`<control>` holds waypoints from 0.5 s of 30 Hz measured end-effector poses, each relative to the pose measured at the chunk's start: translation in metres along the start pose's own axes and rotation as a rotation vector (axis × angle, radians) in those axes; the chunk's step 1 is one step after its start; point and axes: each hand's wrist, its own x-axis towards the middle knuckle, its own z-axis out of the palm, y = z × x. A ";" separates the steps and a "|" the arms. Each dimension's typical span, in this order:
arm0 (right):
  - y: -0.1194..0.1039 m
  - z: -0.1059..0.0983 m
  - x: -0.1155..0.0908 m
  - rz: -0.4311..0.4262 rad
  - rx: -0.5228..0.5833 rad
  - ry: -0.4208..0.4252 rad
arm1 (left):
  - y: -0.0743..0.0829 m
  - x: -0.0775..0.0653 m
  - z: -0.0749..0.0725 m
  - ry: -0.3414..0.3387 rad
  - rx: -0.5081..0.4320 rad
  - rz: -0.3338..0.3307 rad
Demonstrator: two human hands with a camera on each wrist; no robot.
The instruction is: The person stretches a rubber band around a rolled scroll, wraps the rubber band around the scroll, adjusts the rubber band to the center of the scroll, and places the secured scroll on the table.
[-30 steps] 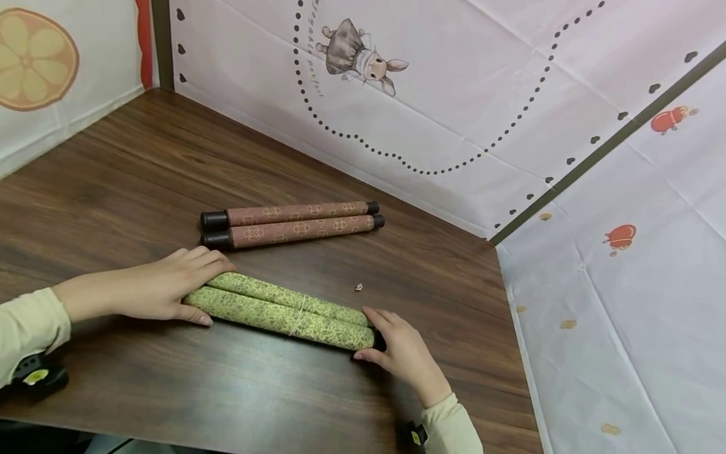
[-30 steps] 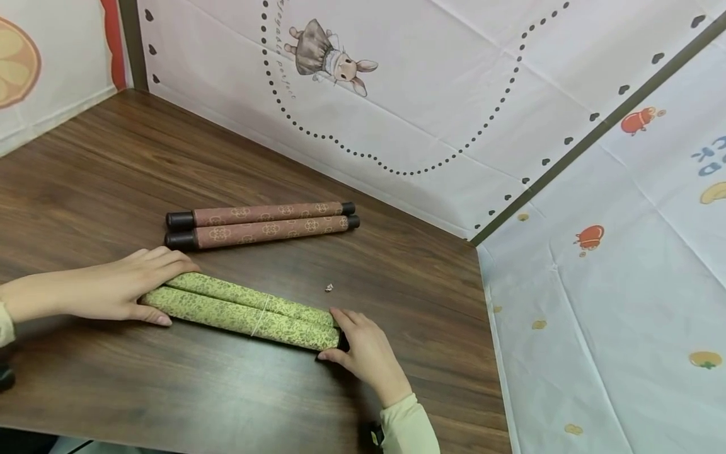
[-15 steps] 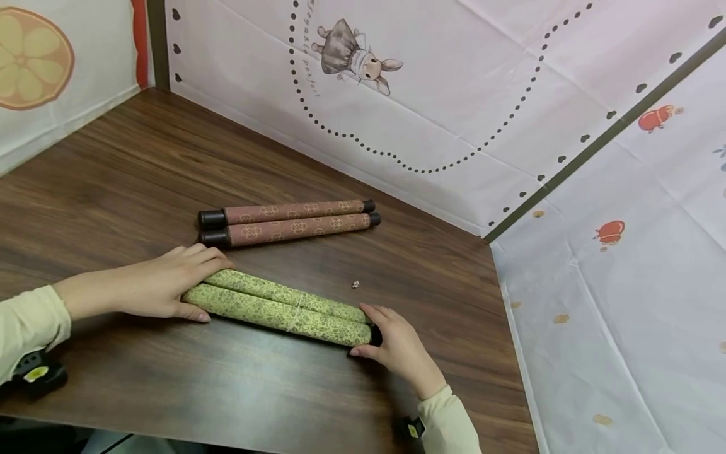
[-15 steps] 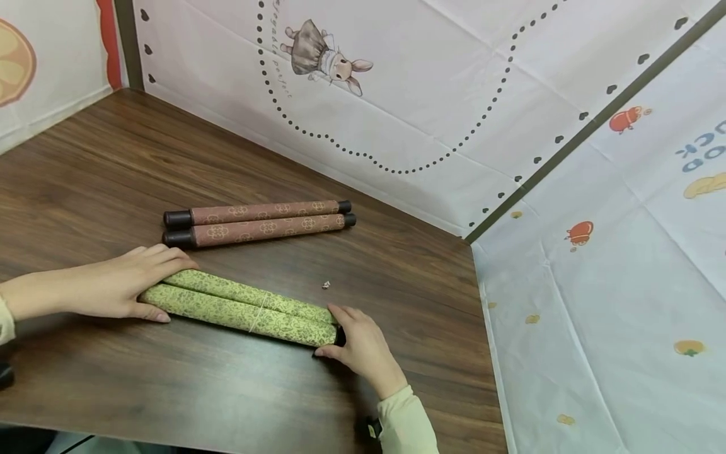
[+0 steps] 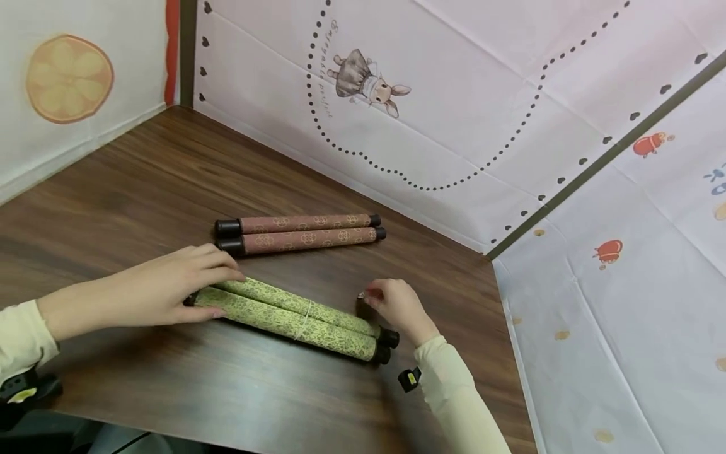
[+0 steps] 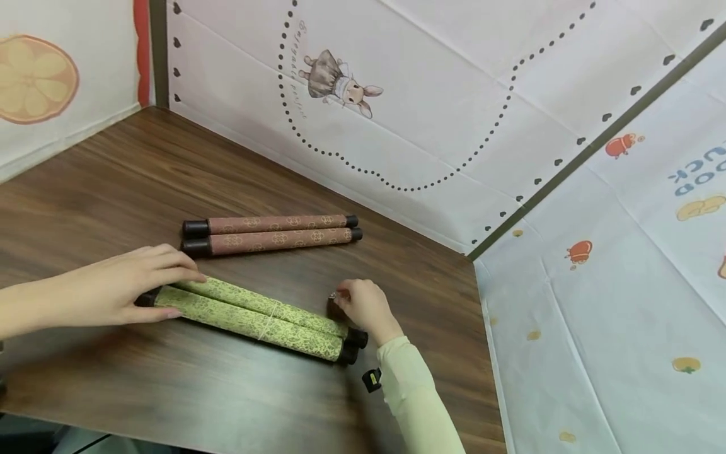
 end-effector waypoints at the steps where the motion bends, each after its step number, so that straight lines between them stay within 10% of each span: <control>1: 0.001 0.003 0.003 0.014 -0.023 -0.003 | 0.003 -0.001 -0.001 0.007 0.002 0.012; 15: -0.012 0.004 0.009 -0.029 -0.094 0.154 | 0.016 -0.011 -0.010 0.103 -0.014 0.062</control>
